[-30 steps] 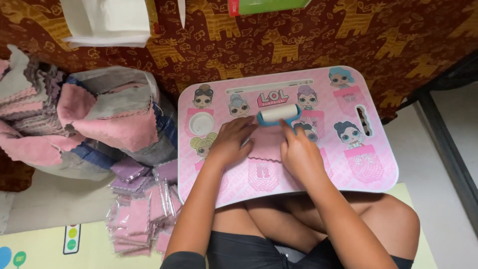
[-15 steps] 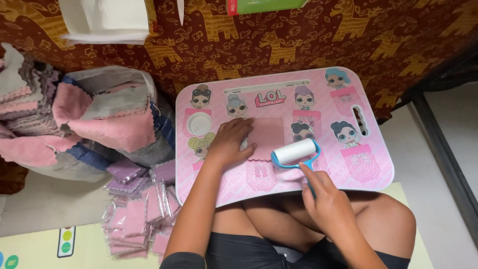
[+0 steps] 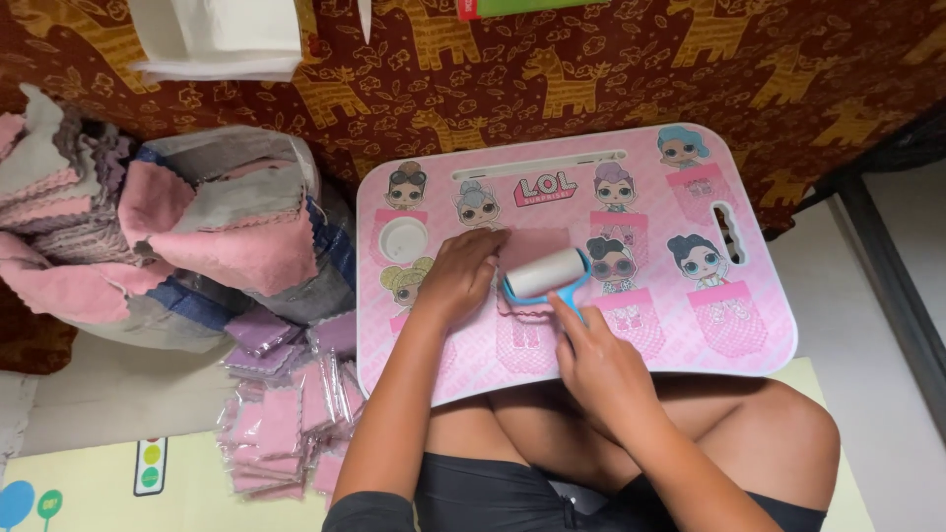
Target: Cleaning small fabric pieces with a lint roller and packaging them into individual plastic bags on a small table.
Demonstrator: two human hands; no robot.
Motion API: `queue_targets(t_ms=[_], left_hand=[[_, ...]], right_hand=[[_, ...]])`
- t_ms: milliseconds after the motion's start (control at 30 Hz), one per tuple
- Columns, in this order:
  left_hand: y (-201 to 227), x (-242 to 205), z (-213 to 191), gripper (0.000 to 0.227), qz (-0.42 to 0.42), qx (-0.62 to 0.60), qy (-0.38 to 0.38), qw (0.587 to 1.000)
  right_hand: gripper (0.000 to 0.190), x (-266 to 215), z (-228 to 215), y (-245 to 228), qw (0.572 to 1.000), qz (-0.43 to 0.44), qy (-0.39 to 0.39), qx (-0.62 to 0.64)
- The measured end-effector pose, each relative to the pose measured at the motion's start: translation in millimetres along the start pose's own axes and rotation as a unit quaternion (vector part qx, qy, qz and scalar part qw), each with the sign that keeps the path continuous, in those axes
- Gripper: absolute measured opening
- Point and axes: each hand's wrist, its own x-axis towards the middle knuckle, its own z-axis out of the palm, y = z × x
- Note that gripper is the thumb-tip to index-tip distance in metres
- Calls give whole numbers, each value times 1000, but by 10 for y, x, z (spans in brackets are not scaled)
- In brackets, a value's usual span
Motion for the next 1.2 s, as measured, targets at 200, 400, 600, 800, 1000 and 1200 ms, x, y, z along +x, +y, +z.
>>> queue_targets(t_ms=[200, 400, 600, 800, 1000, 1200], left_hand=[[81, 38, -24, 50, 28, 61, -16, 998], [237, -11, -44, 47, -9, 76, 6, 997], [250, -4, -65, 60, -46, 70, 41, 996], [112, 53, 66, 54, -50, 88, 44, 994], [-29, 240, 163, 52, -110, 99, -40, 988], [-4, 285, 84, 61, -162, 121, -110, 973]], right_hand=[[55, -561, -207, 205, 998, 24, -44, 24], [54, -476, -253, 181, 997, 16, 15, 68], [55, -247, -18, 330, 998, 26, 16, 48], [57, -309, -61, 338, 998, 41, 1, 40], [50, -184, -111, 465, 996, 39, 53, 65], [52, 487, 140, 956, 987, 109, 100, 55]])
